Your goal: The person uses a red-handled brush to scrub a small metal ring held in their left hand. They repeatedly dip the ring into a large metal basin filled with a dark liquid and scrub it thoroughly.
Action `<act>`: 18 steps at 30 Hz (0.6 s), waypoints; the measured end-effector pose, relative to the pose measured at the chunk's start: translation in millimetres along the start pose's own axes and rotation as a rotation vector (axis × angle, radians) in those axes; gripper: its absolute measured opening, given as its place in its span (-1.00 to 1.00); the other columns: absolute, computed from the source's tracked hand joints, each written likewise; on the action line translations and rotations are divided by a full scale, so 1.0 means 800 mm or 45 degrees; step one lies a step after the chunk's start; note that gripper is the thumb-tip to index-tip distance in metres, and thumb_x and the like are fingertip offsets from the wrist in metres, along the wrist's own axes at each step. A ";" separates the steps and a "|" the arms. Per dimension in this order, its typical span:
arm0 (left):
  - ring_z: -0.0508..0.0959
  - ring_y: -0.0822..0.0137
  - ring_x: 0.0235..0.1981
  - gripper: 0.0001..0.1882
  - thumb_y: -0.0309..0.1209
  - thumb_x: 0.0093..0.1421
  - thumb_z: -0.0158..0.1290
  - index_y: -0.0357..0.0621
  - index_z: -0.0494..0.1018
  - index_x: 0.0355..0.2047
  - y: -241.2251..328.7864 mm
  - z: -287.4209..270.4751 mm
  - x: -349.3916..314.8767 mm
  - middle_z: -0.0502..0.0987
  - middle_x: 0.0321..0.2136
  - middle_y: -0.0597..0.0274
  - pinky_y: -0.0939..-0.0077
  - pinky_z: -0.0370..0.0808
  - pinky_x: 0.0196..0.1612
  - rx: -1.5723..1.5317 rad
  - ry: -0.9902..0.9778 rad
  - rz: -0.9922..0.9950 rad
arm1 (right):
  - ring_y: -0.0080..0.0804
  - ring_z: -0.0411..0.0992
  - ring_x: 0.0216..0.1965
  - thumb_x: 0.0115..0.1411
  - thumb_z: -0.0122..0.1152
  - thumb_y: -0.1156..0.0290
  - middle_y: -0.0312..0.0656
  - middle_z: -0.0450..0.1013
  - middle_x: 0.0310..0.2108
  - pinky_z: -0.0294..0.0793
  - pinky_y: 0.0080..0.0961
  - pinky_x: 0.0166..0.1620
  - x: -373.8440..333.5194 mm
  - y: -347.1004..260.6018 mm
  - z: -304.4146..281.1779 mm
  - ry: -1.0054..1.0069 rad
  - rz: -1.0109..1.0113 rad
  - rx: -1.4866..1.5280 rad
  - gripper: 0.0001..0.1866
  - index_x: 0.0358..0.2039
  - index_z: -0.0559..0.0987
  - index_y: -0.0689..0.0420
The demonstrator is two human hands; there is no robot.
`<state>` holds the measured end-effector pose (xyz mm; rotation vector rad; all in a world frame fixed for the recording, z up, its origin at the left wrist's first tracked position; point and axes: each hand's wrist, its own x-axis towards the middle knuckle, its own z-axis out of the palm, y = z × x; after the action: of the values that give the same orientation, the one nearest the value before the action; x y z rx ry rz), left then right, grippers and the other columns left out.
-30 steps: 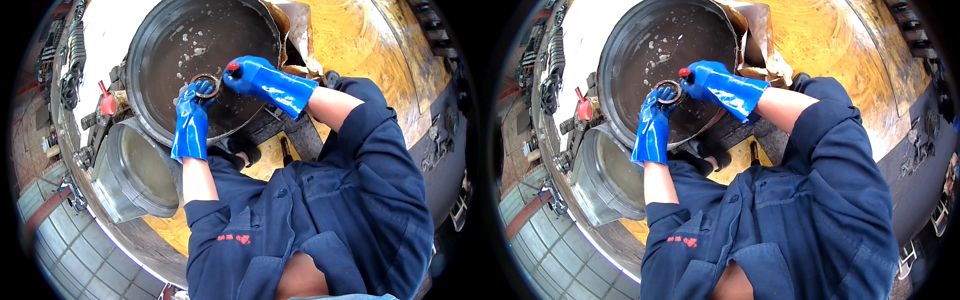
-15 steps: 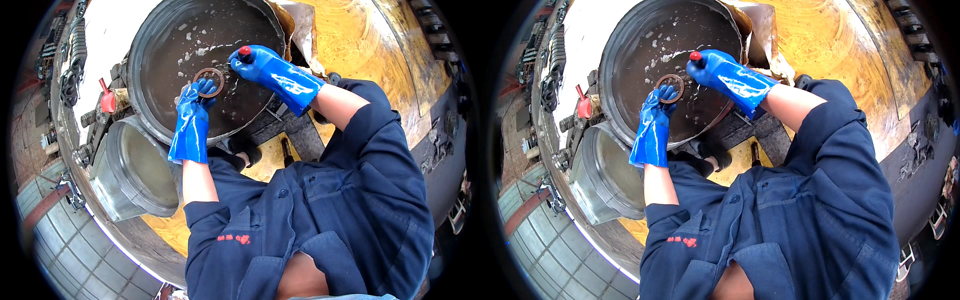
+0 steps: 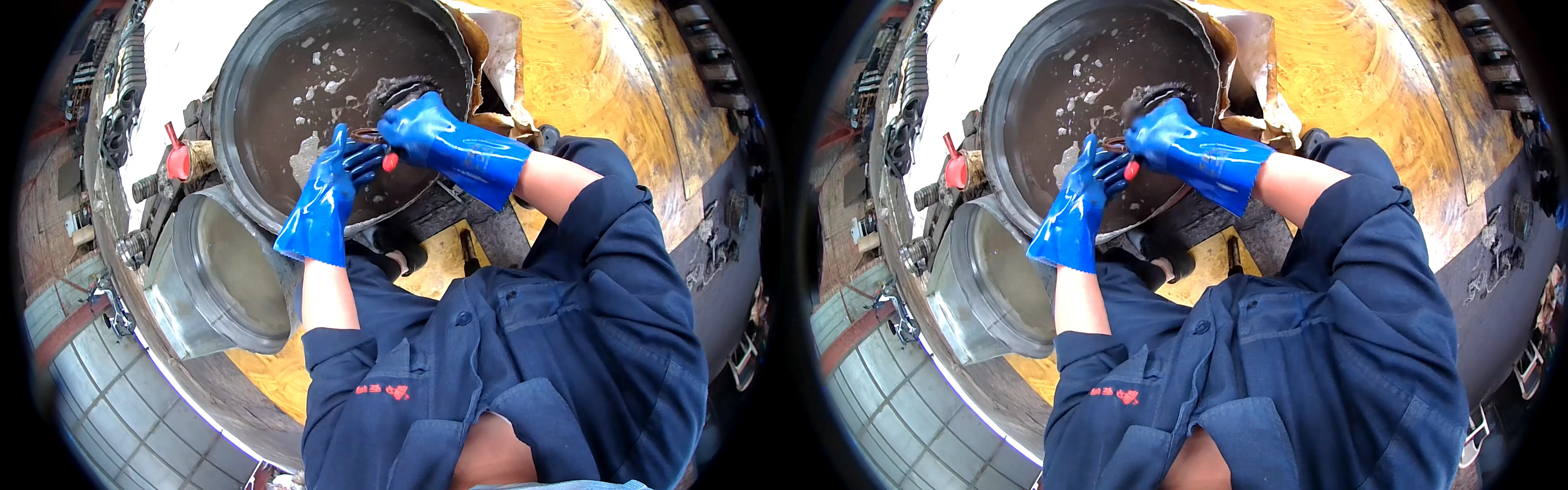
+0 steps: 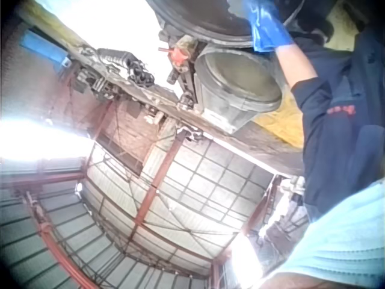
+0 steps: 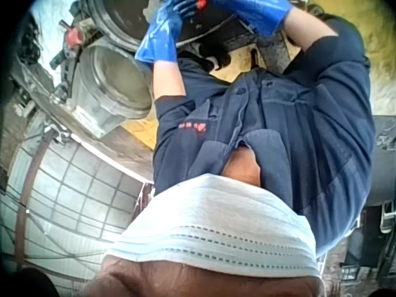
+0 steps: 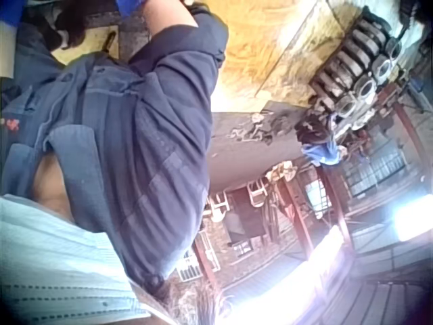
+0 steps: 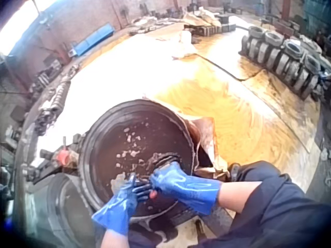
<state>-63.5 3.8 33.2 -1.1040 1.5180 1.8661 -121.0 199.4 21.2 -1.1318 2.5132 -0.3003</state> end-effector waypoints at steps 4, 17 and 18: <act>0.70 0.17 -0.07 -0.59 -0.13 0.42 0.07 -0.23 0.57 0.02 -0.028 -0.037 0.034 0.69 -0.09 0.03 0.29 0.64 -0.06 -0.150 -0.171 0.084 | -0.08 0.65 -0.22 0.21 0.22 0.41 -0.12 0.65 -0.27 0.58 -0.17 -0.20 0.011 -0.029 0.000 -0.060 0.177 0.153 -0.75 -0.08 0.62 0.01; 0.69 0.24 -0.12 -0.72 -0.29 0.39 0.14 -0.14 0.59 0.01 -0.034 -0.057 0.041 0.71 -0.11 0.18 0.27 0.61 -0.07 0.009 -0.092 0.483 | -0.10 0.64 -0.08 0.24 0.35 0.43 -0.11 0.66 -0.11 0.64 -0.30 -0.01 0.006 0.000 0.006 0.684 -0.362 1.184 -0.77 -0.09 0.73 0.03; 0.68 0.30 -0.13 -0.71 -0.32 0.42 0.12 -0.21 0.58 0.04 -0.036 -0.061 0.042 0.70 -0.11 0.16 0.36 0.61 -0.06 0.017 -0.216 0.505 | -0.10 0.64 -0.09 0.24 0.35 0.42 -0.11 0.66 -0.12 0.65 -0.30 -0.02 0.005 -0.006 0.004 0.728 -0.362 1.096 -0.78 -0.09 0.73 0.02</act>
<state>-45.8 -39.5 -13.0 -0.6496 1.7387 2.1388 -119.0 193.4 19.2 -1.0908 2.1673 -1.7838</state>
